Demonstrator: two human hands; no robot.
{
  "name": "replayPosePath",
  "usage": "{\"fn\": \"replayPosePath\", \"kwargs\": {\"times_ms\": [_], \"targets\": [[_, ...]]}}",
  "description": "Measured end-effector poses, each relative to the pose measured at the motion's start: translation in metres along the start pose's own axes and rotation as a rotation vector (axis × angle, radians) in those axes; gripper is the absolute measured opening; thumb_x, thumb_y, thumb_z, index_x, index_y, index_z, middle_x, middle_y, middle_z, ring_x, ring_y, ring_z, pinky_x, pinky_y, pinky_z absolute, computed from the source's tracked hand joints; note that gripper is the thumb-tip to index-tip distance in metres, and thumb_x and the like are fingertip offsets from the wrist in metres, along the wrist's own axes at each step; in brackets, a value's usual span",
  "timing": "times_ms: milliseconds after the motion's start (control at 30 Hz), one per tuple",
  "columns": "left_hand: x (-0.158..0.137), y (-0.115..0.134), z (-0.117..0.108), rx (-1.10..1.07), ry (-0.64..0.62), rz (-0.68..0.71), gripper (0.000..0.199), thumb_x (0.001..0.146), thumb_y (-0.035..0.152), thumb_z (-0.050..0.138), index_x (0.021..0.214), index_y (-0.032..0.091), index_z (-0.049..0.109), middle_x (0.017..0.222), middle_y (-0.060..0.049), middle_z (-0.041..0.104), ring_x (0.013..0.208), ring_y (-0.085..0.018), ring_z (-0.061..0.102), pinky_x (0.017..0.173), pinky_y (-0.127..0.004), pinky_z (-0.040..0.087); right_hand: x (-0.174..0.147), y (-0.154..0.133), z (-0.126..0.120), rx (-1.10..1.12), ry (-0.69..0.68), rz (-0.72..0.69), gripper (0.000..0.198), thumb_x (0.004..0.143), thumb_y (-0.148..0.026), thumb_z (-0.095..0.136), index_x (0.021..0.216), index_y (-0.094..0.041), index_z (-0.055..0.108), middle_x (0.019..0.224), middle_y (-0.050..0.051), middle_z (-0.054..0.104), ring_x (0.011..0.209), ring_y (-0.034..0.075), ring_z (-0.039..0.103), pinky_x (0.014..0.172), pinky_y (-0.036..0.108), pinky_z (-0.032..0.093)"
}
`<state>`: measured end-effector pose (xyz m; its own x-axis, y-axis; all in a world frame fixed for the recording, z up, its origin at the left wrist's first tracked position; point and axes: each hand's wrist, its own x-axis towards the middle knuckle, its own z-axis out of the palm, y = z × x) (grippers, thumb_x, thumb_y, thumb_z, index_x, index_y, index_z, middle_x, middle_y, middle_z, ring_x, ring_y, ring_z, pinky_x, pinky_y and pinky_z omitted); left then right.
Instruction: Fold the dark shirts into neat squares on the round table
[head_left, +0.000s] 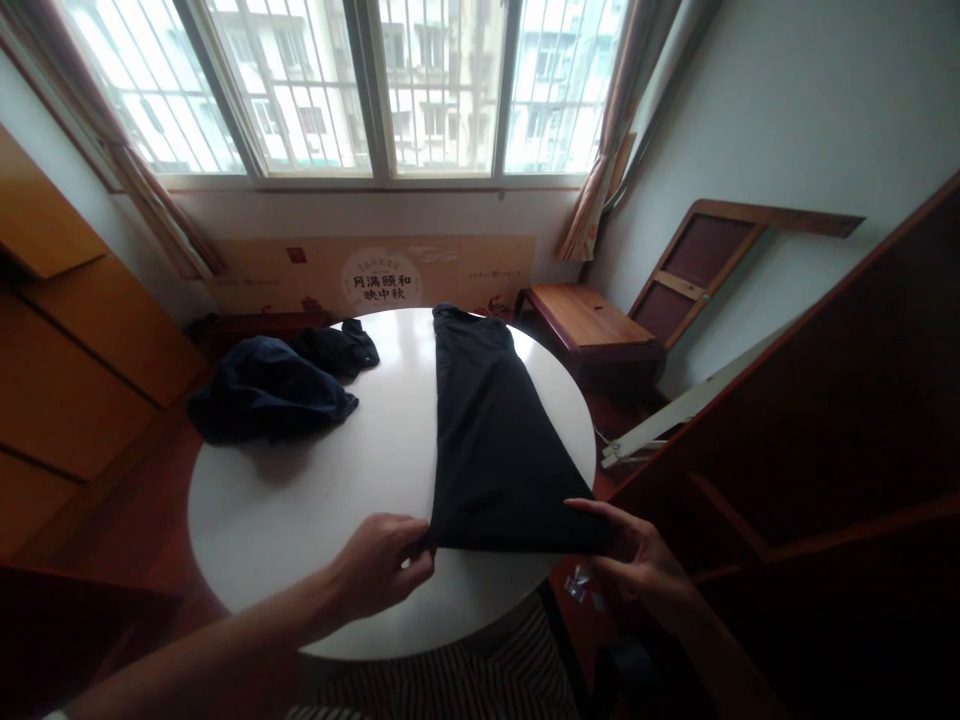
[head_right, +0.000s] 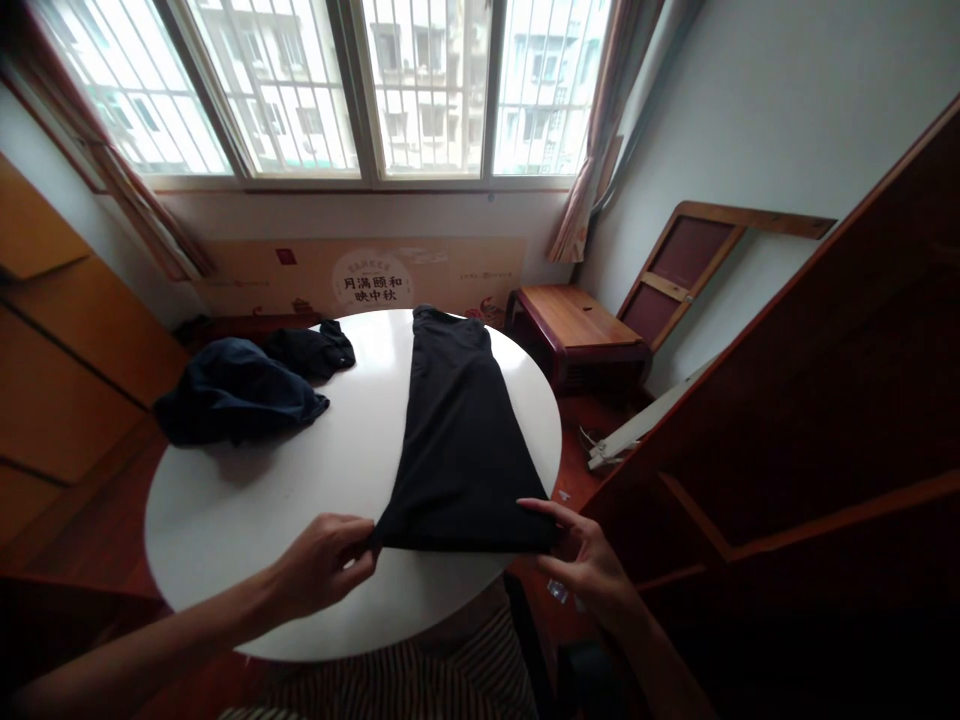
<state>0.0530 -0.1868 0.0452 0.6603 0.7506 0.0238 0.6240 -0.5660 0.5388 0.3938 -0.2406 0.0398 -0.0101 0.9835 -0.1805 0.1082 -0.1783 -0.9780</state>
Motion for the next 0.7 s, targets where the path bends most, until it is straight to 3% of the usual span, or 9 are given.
{"fn": "replayPosePath", "kwargs": {"times_ms": [133, 267, 400, 500, 567, 633, 700], "targets": [[-0.027, -0.017, 0.006, 0.098, -0.097, 0.026, 0.009, 0.08, 0.02, 0.051, 0.071, 0.023, 0.051, 0.065, 0.0, 0.062, 0.054, -0.013, 0.055, 0.055, -0.026, 0.039, -0.012, 0.011, 0.01, -0.077, -0.082, -0.043, 0.058, 0.063, -0.032, 0.084, 0.118, -0.019, 0.072, 0.102, 0.009, 0.072, 0.093, 0.025, 0.069, 0.083, 0.036, 0.057], [-0.053, -0.018, 0.022, 0.197, -0.23, 0.057, 0.004, 0.081, 0.021, 0.054, 0.08, 0.024, 0.057, 0.075, -0.004, 0.068, 0.06, -0.017, 0.06, 0.055, -0.028, 0.04, -0.027, 0.026, 0.005, -0.283, -0.127, -0.063, 0.052, 0.065, -0.037, 0.083, 0.115, -0.024, 0.075, 0.107, 0.009, 0.072, 0.098, 0.027, 0.067, 0.085, 0.037, 0.057], [-0.05, -0.018, 0.008, 0.156, -0.215, 0.171, 0.019, 0.088, 0.033, 0.053, 0.071, 0.024, 0.056, 0.065, -0.002, 0.064, 0.054, -0.016, 0.057, 0.053, -0.028, 0.037, -0.029, 0.013, -0.015, -0.484, -0.229, -0.094, 0.049, 0.066, -0.037, 0.085, 0.113, -0.028, 0.076, 0.086, 0.003, 0.072, 0.076, 0.02, 0.067, 0.071, 0.03, 0.056], [0.001, -0.039, -0.023, 0.183, -0.004, 0.074, 0.036, 0.095, 0.036, 0.044, 0.062, 0.023, 0.053, 0.06, -0.002, 0.06, 0.052, -0.015, 0.054, 0.056, -0.028, 0.038, 0.001, -0.017, -0.017, -0.561, -0.338, -0.155, 0.036, 0.079, -0.042, 0.074, 0.11, -0.023, 0.077, 0.066, -0.001, 0.065, 0.058, 0.014, 0.059, 0.057, 0.025, 0.049], [0.058, -0.064, -0.045, 0.182, 0.191, -0.1, 0.04, 0.096, 0.039, 0.043, 0.062, 0.022, 0.055, 0.06, -0.003, 0.062, 0.056, -0.016, 0.057, 0.061, -0.029, 0.043, 0.04, -0.036, -0.005, -0.591, -0.278, -0.287, 0.032, 0.089, -0.043, 0.063, 0.103, -0.018, 0.077, 0.064, 0.0, 0.064, 0.056, 0.013, 0.057, 0.057, 0.025, 0.048], [0.124, -0.091, -0.063, 0.104, 0.317, -0.28, 0.032, 0.095, 0.036, 0.046, 0.073, 0.021, 0.064, 0.074, -0.005, 0.071, 0.068, -0.018, 0.065, 0.07, -0.028, 0.047, 0.086, -0.05, 0.016, -0.626, -0.199, -0.486, 0.032, 0.092, -0.04, 0.059, 0.102, -0.015, 0.076, 0.079, 0.005, 0.068, 0.068, 0.016, 0.062, 0.068, 0.029, 0.051], [0.188, -0.116, -0.075, 0.046, 0.375, -0.453, 0.023, 0.093, 0.032, 0.052, 0.093, 0.018, 0.07, 0.099, -0.008, 0.075, 0.091, -0.02, 0.069, 0.082, -0.027, 0.048, 0.132, -0.059, 0.042, -0.688, -0.239, -0.627, 0.032, 0.093, -0.039, 0.058, 0.108, -0.015, 0.074, 0.099, 0.01, 0.07, 0.089, 0.02, 0.066, 0.084, 0.032, 0.051]]}}
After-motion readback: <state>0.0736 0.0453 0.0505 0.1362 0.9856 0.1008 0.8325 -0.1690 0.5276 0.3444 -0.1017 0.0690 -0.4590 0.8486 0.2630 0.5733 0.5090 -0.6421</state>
